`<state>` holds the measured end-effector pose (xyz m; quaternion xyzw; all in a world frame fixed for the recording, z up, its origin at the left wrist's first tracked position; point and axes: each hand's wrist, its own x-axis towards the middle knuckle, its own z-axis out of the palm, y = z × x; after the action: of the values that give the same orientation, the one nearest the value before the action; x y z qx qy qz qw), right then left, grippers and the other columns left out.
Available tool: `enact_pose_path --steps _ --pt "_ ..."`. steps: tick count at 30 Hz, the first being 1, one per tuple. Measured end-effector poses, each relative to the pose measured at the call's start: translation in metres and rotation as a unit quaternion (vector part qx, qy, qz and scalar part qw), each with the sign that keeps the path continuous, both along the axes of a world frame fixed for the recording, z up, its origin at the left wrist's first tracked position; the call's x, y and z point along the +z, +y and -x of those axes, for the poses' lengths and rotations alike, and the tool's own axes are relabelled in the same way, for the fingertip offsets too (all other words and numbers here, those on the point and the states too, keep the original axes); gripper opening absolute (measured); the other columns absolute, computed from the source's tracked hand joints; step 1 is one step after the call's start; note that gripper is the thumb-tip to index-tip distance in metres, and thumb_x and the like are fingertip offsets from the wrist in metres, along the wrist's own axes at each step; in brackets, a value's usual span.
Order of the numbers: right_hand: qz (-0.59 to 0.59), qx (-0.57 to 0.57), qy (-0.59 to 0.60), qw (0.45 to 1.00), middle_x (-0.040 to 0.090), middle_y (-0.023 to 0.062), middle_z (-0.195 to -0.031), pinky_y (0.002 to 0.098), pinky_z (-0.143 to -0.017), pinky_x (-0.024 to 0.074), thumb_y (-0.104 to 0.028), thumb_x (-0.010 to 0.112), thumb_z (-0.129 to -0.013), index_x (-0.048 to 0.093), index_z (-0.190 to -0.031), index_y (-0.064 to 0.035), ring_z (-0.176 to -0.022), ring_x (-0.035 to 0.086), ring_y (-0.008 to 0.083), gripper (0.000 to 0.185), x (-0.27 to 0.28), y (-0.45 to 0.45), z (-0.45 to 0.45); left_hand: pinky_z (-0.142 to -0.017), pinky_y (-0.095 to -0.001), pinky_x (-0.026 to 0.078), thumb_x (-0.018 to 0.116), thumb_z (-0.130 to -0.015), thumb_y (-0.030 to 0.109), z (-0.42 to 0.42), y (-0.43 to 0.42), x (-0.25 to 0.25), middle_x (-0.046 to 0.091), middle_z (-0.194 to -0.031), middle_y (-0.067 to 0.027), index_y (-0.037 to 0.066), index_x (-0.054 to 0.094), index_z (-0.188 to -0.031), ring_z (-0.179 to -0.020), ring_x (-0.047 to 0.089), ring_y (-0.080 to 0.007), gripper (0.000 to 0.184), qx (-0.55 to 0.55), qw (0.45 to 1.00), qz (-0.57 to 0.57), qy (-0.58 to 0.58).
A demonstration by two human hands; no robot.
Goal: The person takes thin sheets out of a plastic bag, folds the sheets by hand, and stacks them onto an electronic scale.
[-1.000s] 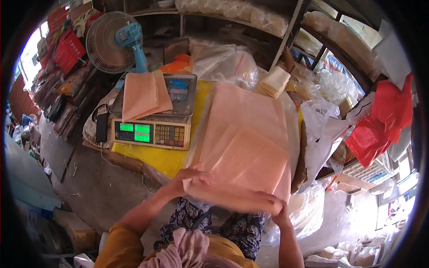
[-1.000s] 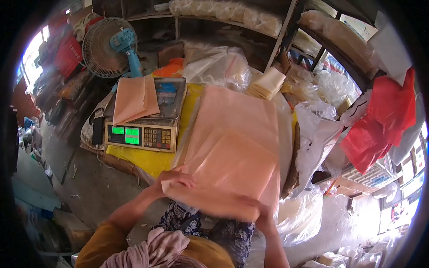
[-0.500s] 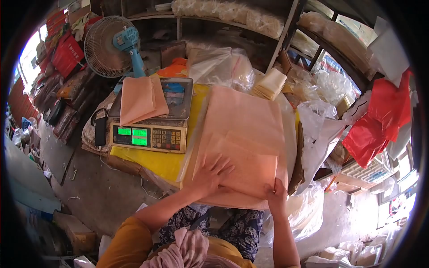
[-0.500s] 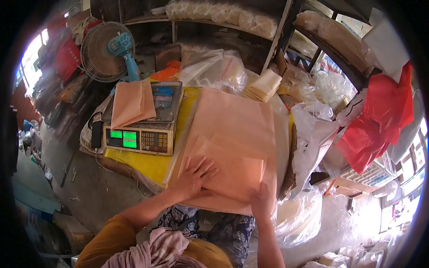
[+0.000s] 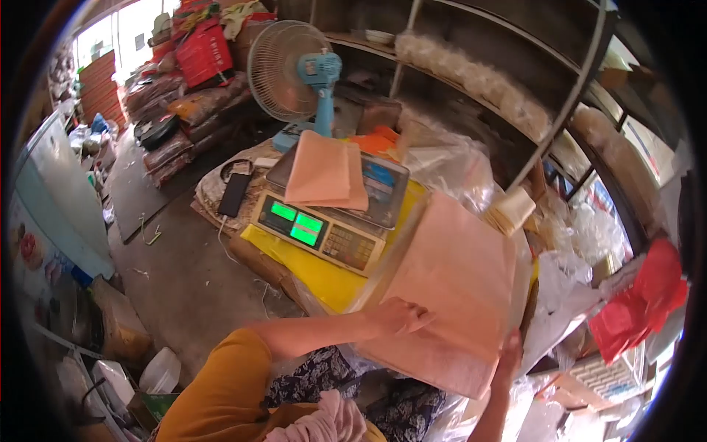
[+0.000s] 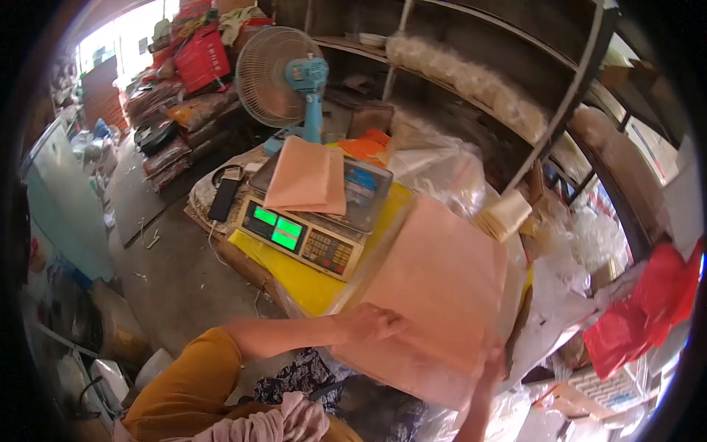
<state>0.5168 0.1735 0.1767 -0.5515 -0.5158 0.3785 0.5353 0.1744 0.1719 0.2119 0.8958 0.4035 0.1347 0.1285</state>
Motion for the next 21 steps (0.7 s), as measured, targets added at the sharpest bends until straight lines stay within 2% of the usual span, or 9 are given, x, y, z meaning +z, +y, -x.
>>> enact_pose_path --steps 1,3,5,6,8,10,13,15,21 --pt "-0.005 -0.038 -0.008 0.999 0.041 0.0073 -0.139 0.0419 -0.099 0.0325 -0.048 0.046 -0.092 0.038 -0.136 -0.0078 -0.127 0.041 0.0229 0.06 0.022 -0.004 0.004 -0.089 -0.0393 0.047 0.052 -0.086 0.021 0.012 0.005 0.005 0.058 -0.112 -0.0186 0.006 0.053 -0.116 -0.103 0.058 -0.0294 0.034 0.008 1.0 -0.002 -0.001" --pt "-0.015 -0.084 -0.034 0.996 0.043 0.0067 -0.138 0.0405 -0.098 0.0329 -0.05 0.046 -0.092 0.039 -0.136 -0.0073 -0.125 0.042 0.0232 0.061 0.06 -0.023 0.008 -0.082 -0.0319 0.049 0.061 -0.082 0.021 0.044 0.015 0.016 0.06 -0.109 -0.013 0.003 0.054 -0.112 -0.099 0.06 -0.0184 0.035 0.047 0.952 0.008 -0.302" --pt "-0.009 -0.09 -0.053 0.994 0.045 0.0069 -0.135 0.0382 -0.094 0.0373 -0.048 0.047 -0.092 0.04 -0.134 -0.0062 -0.115 0.051 0.0226 0.06 0.069 -0.031 0.012 -0.077 -0.0275 0.05 0.069 -0.078 0.025 0.093 0.013 0.078 0.06 -0.106 -0.0054 0.002 0.053 -0.111 -0.096 0.058 -0.0119 0.043 0.176 0.897 0.158 -0.374" --pt "-0.009 -0.087 -0.053 0.995 0.045 0.0069 -0.135 0.0382 -0.094 0.0373 -0.048 0.047 -0.092 0.04 -0.134 -0.0062 -0.115 0.051 0.0226 0.06 0.062 -0.033 0.012 -0.074 -0.0247 0.05 0.074 -0.074 0.027 0.11 0.041 0.05 0.058 -0.101 -0.0007 0.003 0.052 -0.114 -0.09 0.056 -0.0067 0.051 0.206 0.834 -0.111 -0.499" --pt "0.031 -0.027 -0.028 0.999 0.048 0.0079 -0.131 0.0335 -0.083 0.0439 -0.046 0.048 -0.092 0.04 -0.134 -0.0059 -0.099 0.059 0.0205 0.058 0.05 -0.036 0.012 -0.078 -0.0274 0.051 0.065 -0.078 0.006 0.173 0.057 0.081 0.058 -0.114 -0.0073 0.005 0.042 -0.133 -0.092 0.059 -0.0111 0.06 0.298 0.76 0.04 -0.576" --pt "0.039 -0.037 -0.004 0.999 0.049 0.0089 -0.127 0.0292 -0.073 0.0468 -0.043 0.05 -0.092 0.04 -0.133 -0.0045 -0.089 0.061 0.0188 0.057 0.046 -0.039 0.026 -0.086 -0.03 0.048 0.065 -0.073 0.003 0.217 0.07 0.105 0.053 -0.124 -0.0103 0.005 0.036 -0.138 -0.105 0.056 -0.016 0.07 0.236 0.701 0.024 -0.673" --pt "0.085 -0.031 -0.022 0.996 0.049 0.0108 -0.125 0.0305 -0.073 0.0482 -0.04 0.05 -0.093 0.041 -0.131 -0.0031 -0.09 0.061 0.0209 0.054 0.04 -0.043 0.041 -0.084 -0.0301 0.048 0.06 -0.071 -0.006 0.279 0.102 0.075 0.054 -0.122 -0.0096 0.005 0.035 -0.138 -0.102 0.057 -0.0167 0.073 0.264 0.644 0.094 -0.712" --pt "0.083 -0.032 -0.026 0.996 0.048 0.0109 -0.125 0.0307 -0.073 0.0483 -0.04 0.051 -0.093 0.041 -0.131 -0.003 -0.089 0.061 0.0212 0.054 0.038 -0.045 0.046 -0.085 -0.031 0.048 0.056 -0.072 -0.009 0.313 0.126 0.021 0.055 -0.121 -0.0088 0.007 0.036 -0.138 -0.103 0.058 -0.0169 0.071 0.3 0.665 0.12 -0.673" --pt "0.063 -0.017 -0.077 0.995 0.049 0.0113 -0.124 0.0311 -0.074 0.0486 -0.037 0.051 -0.093 0.042 -0.13 -0.0014 -0.088 0.062 0.0215 0.052 0.045 -0.052 0.051 -0.086 -0.0304 0.048 0.052 -0.073 -0.01 0.319 0.135 0.005 0.058 -0.118 -0.0069 0.008 0.042 -0.135 -0.102 0.059 -0.0168 0.065 0.361 0.665 0.159 -0.634"
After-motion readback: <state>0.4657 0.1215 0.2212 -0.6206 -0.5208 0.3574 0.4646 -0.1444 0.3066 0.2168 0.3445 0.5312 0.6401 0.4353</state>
